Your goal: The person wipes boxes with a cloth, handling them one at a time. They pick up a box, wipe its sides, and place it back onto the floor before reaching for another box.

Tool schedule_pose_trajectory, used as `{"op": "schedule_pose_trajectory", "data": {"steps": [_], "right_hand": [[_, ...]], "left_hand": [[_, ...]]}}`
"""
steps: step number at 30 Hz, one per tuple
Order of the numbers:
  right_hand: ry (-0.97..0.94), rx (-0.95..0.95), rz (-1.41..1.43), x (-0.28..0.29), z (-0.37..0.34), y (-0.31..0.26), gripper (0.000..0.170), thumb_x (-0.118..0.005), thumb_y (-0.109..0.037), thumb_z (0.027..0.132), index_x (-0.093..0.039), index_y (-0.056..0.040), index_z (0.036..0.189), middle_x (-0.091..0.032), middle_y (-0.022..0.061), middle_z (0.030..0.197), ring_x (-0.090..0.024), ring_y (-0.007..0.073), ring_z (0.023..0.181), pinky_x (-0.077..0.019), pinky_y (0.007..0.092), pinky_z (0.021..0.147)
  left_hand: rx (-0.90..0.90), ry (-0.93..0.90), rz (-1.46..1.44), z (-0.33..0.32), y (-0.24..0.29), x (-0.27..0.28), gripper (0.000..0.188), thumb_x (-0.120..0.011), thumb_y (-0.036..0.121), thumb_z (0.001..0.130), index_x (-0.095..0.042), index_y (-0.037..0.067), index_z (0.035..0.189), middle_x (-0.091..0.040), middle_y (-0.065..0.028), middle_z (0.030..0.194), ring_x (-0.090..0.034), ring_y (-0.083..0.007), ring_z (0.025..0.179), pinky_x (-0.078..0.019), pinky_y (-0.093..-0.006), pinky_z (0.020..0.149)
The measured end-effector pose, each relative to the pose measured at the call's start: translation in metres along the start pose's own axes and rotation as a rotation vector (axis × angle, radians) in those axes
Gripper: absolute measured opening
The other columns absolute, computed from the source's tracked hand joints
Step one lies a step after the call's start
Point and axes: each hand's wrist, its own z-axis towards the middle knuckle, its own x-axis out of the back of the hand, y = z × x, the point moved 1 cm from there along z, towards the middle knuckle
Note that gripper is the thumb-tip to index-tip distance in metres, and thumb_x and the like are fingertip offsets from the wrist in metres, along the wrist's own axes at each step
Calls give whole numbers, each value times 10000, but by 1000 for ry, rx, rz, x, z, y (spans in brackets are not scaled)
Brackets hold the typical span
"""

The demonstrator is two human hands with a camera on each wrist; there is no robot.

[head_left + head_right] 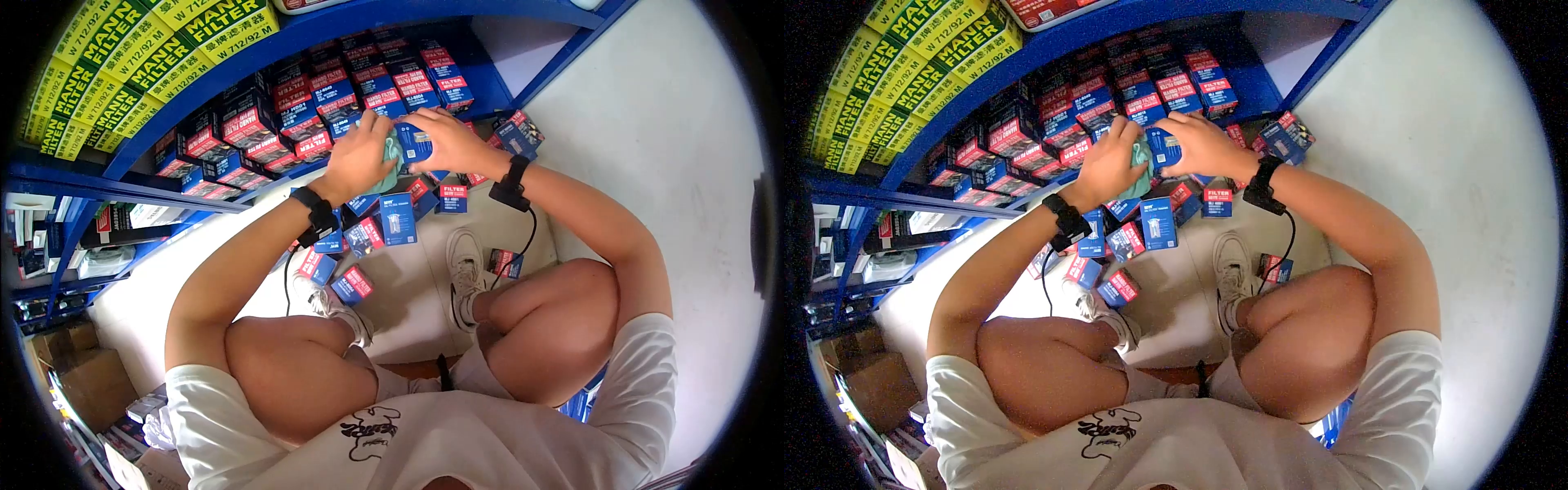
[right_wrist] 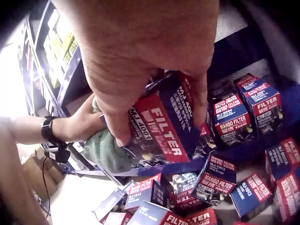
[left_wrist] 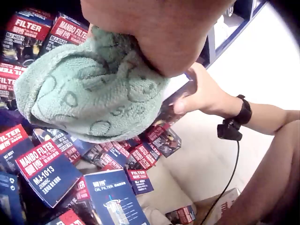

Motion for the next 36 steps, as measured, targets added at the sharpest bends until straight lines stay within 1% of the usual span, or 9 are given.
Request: {"op": "schedule_pose_trajectory", "data": {"steps": [7, 14, 16, 22, 28, 30, 32, 33, 36], "right_hand": [[-27, -77, -2, 14, 2, -23, 788, -870, -320, 654, -553, -42, 1320, -587, 141, 1213, -561, 339, 1142, -465, 424, 1003], [-28, -72, -32, 8, 1, -5, 763, -865, -300, 665, -547, -51, 1312, -578, 142, 1217, -566, 336, 1144, -480, 419, 981], [32, -38, -14, 8, 0, -4, 824, -862, -378, 636, -541, -71, 1330, -588, 134, 1216, -584, 338, 1150, -506, 441, 944], [-89, -90, -33, 25, -2, -12, 824, -855, -387, 641, -544, -66, 1333, -583, 138, 1237, -589, 340, 1156, -503, 446, 953], [-25, -44, 8, 16, -6, -31, 814, -833, -402, 676, -533, -53, 1347, -577, 136, 1283, -585, 338, 1183, -506, 442, 954], [-12, -47, 14, 20, -3, -39, 817, -826, -428, 692, -527, -41, 1347, -583, 148, 1282, -595, 340, 1172, -505, 442, 954], [-56, -257, 168, 23, -2, -43, 839, -849, -413, 703, -516, -10, 1359, -584, 183, 1307, -580, 354, 1193, -454, 425, 1026], [-29, -155, -7, 24, 1, -39, 836, -855, -419, 706, -509, 7, 1337, -604, 205, 1251, -591, 372, 1151, -468, 442, 983], [-13, -179, -46, 19, 2, -32, 834, -866, -397, 697, -490, 13, 1319, -598, 235, 1228, -595, 385, 1121, -476, 458, 948]], "left_hand": [[5, 4, 20, 6, -6, 12, 518, -781, 168, 753, -498, 50, 1171, -512, -182, 1161, -609, -423, 1027, -529, -503, 842], [-77, -42, -5, -2, 15, 14, 537, -800, 158, 719, -511, 57, 1160, -510, -175, 1141, -606, -403, 1022, -524, -486, 849], [-66, -34, -1, 2, 13, 13, 538, -799, 157, 717, -510, 58, 1160, -511, -170, 1138, -606, -402, 1021, -526, -485, 843], [-92, 23, -6, 6, 14, 11, 535, -797, 170, 724, -503, 64, 1159, -515, -160, 1139, -607, -399, 1022, -533, -489, 820], [-17, 19, 26, 5, -6, 9, 532, -793, 204, 742, -502, 70, 1167, -515, -168, 1140, -624, -417, 994, -544, -500, 785], [9, 101, 71, 5, -11, 11, 515, -778, 215, 762, -503, 71, 1173, -519, -165, 1152, -624, -417, 1005, -548, -492, 799], [23, 134, 85, 6, -18, 12, 505, -767, 220, 775, -505, 76, 1181, -523, -160, 1167, -625, -414, 1015, -550, -487, 815], [54, 105, 82, 6, -22, 11, 506, -767, 216, 774, -504, 78, 1184, -524, -157, 1173, -624, -414, 1022, -550, -488, 821], [109, 78, 46, 2, -27, 9, 508, -767, 208, 769, -506, 85, 1186, -521, -152, 1180, -619, -412, 1041, -545, -493, 838]]}}
